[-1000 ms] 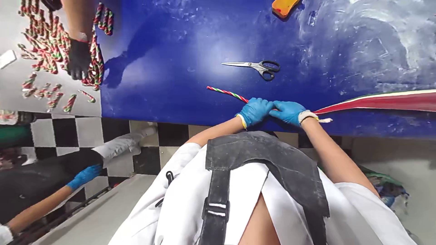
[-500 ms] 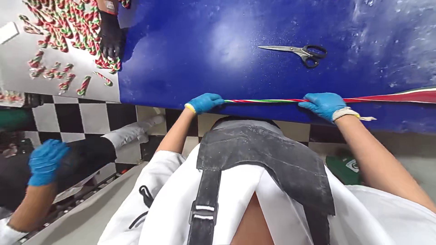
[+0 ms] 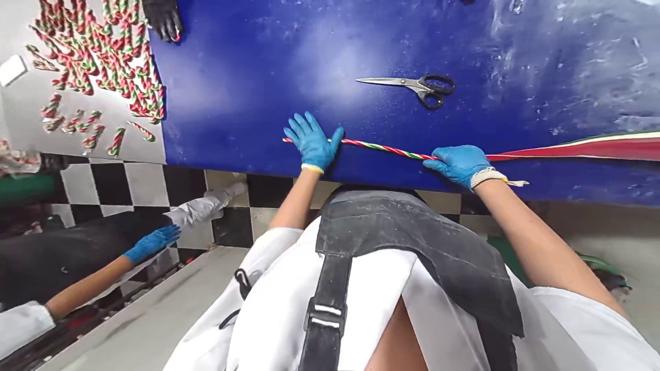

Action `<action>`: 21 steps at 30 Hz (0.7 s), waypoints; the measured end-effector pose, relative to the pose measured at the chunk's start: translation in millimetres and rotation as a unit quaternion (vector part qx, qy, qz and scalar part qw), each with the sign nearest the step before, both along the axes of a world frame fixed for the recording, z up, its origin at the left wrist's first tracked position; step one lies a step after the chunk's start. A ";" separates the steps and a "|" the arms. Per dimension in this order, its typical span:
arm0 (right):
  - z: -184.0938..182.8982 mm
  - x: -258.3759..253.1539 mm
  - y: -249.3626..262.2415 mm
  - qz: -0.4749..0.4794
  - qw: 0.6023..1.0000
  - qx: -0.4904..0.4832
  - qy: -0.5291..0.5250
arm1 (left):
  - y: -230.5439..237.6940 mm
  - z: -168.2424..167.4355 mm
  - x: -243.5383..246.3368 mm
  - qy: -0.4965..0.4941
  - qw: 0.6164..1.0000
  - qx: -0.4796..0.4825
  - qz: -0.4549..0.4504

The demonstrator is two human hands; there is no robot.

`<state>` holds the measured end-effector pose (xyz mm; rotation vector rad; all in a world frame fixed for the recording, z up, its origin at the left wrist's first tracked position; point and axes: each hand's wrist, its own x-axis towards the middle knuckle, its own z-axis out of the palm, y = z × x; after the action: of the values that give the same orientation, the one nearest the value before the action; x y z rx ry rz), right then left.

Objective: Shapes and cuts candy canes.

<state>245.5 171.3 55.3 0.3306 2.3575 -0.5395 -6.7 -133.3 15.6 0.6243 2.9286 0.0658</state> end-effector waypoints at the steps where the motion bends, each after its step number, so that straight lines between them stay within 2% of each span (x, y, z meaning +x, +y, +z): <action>1: 1.0 -2.2 0.5 -0.003 1.000 -0.003 -0.005 | 18.4 -1.1 -21.2 -0.002 1.000 -0.003 0.008; 5: 3.0 -8.9 0.1 -0.022 0.999 -0.006 -0.028 | 69.2 -8.0 -88.9 -0.014 1.000 -0.011 -0.003; 8: 3.4 -12.0 4.9 -0.035 0.998 -0.036 -0.044 | 95.5 -5.3 -101.5 0.012 0.998 0.037 -0.053; 10: 7.0 -10.9 18.4 -0.047 0.994 -0.086 -0.050 | 130.0 14.5 -58.7 -0.020 0.985 0.101 -0.140; 11: 8.8 -7.2 26.0 -0.055 0.991 -0.111 -0.044 | 148.0 25.7 -20.1 -0.056 0.965 0.127 -0.221; 13: 13.8 4.2 42.0 -0.035 0.993 -0.105 -0.040 | 178.8 38.0 73.1 -0.132 0.901 0.136 -0.390; 14: 17.4 10.5 50.0 -0.009 0.996 -0.077 -0.047 | 189.5 37.2 119.9 -0.169 0.876 0.133 -0.431; 16: 20.4 24.8 63.3 0.043 0.995 -0.006 -0.087 | 197.2 32.5 184.5 -0.269 0.857 0.112 -0.426; 18: 17.6 36.4 66.1 0.052 0.991 0.045 -0.111 | 196.5 26.3 191.7 -0.327 0.843 0.098 -0.415; 21: 5.2 49.2 58.0 0.016 0.992 0.094 -0.081 | 174.4 25.9 155.8 -0.395 0.798 0.093 -0.445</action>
<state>294.7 229.3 60.5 0.4050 2.2561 -0.2646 149.0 41.1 41.6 1.4891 1.6305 0.3934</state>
